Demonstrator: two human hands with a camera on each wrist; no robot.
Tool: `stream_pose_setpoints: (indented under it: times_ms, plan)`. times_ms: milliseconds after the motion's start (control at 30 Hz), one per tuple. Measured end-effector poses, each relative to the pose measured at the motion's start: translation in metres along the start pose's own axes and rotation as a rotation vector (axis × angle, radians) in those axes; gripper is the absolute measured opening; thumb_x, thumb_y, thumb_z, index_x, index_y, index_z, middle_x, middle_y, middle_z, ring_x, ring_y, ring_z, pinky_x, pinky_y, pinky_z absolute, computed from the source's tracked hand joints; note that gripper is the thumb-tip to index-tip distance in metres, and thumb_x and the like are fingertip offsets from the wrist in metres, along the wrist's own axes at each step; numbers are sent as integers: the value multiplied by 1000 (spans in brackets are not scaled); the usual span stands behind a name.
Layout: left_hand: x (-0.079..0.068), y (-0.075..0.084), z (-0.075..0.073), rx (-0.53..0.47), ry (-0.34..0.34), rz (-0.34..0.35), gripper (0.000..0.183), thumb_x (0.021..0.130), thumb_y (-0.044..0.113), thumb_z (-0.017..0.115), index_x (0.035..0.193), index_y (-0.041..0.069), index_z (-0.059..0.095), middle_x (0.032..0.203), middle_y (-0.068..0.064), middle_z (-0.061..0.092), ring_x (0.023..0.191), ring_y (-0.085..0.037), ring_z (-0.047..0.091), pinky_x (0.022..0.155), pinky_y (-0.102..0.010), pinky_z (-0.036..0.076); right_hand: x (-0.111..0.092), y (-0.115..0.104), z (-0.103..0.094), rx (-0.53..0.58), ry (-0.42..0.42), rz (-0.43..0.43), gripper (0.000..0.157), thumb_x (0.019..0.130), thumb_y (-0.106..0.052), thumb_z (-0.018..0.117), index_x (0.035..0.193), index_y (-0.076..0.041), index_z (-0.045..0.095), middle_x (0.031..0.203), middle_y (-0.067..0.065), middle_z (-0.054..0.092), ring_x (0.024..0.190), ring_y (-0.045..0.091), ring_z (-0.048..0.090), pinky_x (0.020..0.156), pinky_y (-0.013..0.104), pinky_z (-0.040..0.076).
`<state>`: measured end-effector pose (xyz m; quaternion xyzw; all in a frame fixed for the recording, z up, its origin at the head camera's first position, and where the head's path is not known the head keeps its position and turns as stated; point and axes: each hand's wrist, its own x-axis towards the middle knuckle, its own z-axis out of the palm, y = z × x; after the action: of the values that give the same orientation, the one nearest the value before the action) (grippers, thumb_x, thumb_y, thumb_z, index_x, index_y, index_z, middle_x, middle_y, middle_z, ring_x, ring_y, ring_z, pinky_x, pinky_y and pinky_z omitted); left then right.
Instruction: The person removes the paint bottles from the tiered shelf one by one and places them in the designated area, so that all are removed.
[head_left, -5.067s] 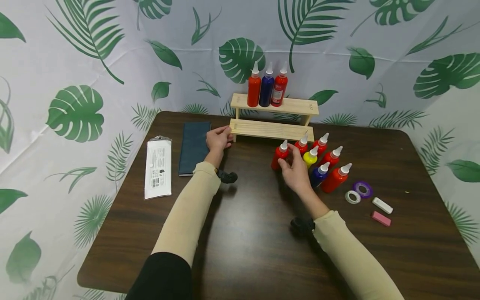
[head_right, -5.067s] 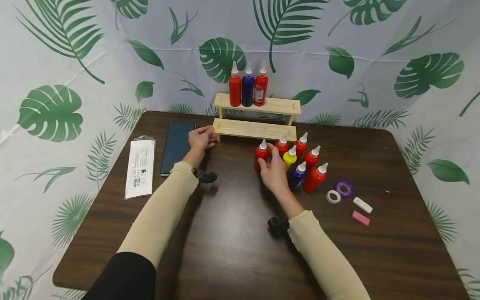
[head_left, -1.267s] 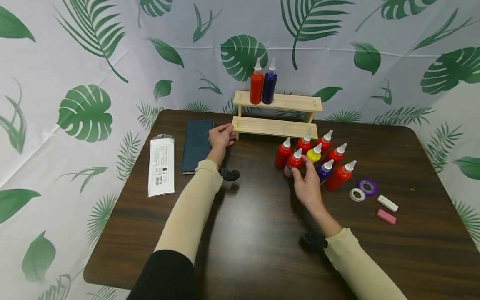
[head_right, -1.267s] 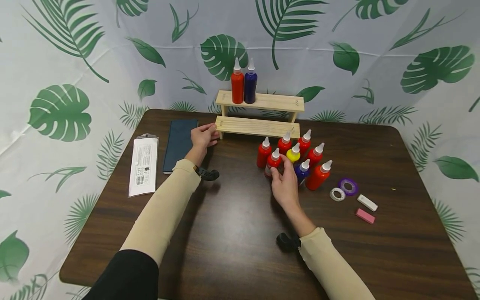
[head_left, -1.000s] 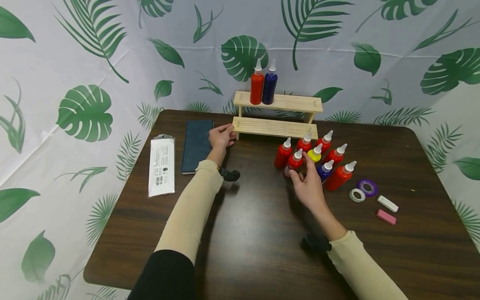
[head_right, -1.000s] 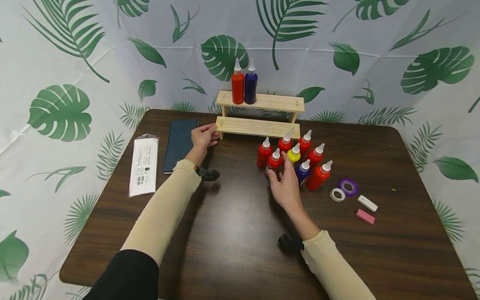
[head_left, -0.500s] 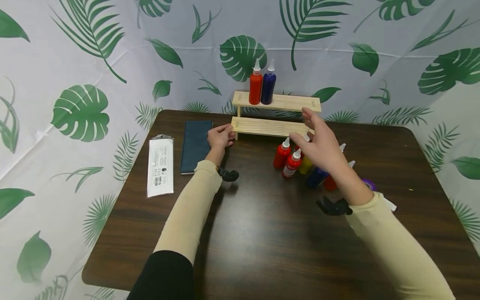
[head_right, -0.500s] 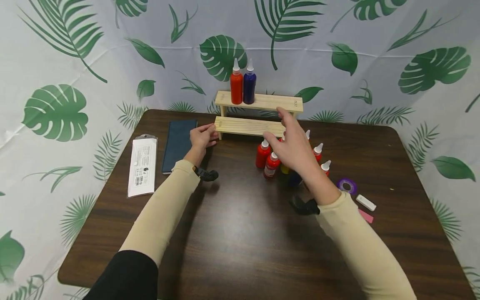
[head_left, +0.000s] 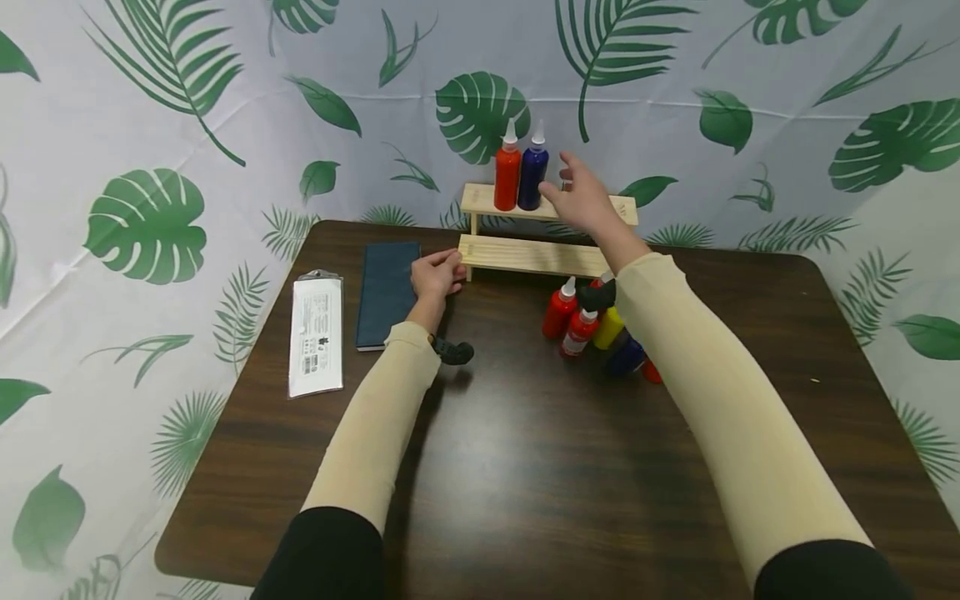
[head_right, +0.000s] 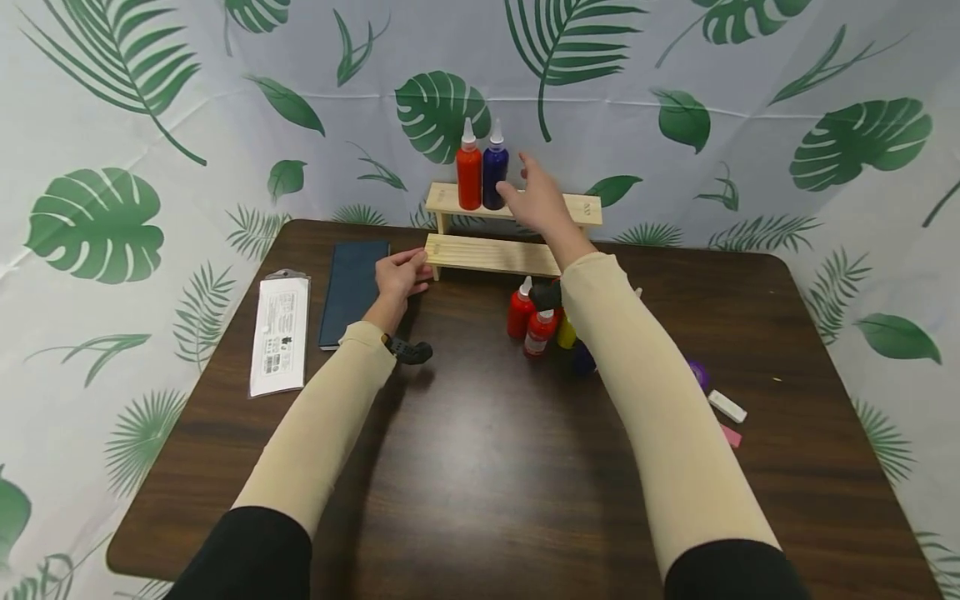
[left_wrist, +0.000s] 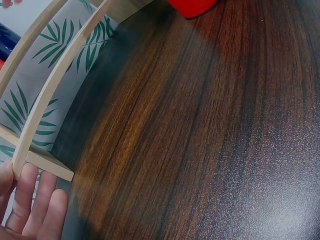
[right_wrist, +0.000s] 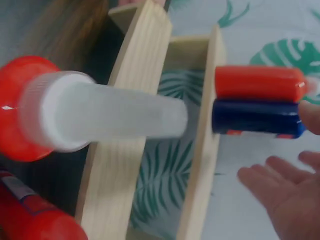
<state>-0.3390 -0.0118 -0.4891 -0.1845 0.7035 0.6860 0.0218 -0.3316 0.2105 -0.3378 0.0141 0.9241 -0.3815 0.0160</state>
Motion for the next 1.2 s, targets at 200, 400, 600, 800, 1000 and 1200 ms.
stream_pose_setpoints:
  times_ms: [200,400,600,800,1000,1200]
  plan:
    - [0,0,4,-11,-20,-2,20,88,27,71,105,18,76,80,-5,73,70,-14,71,59,-30,58,18,2,9,69,48,28,70,100,-34,47,156,-20,7,156,12,25,140,30,32,112,39,32]
    - [0,-2,11,2,-30,-9,20,88,28,71,105,18,76,81,-5,73,72,-15,71,58,-29,58,22,4,16,88,110,92,66,100,-35,47,155,-25,12,156,7,27,141,22,30,113,38,31]
    - [0,-2,14,16,-12,-2,20,88,28,70,105,18,75,81,-5,73,73,-16,71,57,-27,58,19,-2,30,135,288,131,52,100,-33,49,146,-18,33,140,12,48,126,23,46,103,35,41]
    - [-1,-2,12,35,1,-3,19,88,28,70,104,19,76,81,-4,74,71,-14,71,59,-29,58,15,-3,39,229,359,139,45,100,-29,49,141,-14,35,132,11,52,118,22,52,99,31,44]
    - [0,-2,6,19,-8,23,19,88,28,70,104,19,76,82,-4,74,69,-12,71,59,-29,58,6,-10,28,252,336,135,45,102,-29,45,143,-17,33,134,11,50,120,20,52,100,30,44]
    - [2,1,-2,11,-10,25,20,88,28,70,105,19,75,82,-5,74,70,-13,71,58,-29,58,-23,-26,6,349,311,44,46,101,-30,47,144,-21,35,136,11,49,121,21,53,100,32,45]
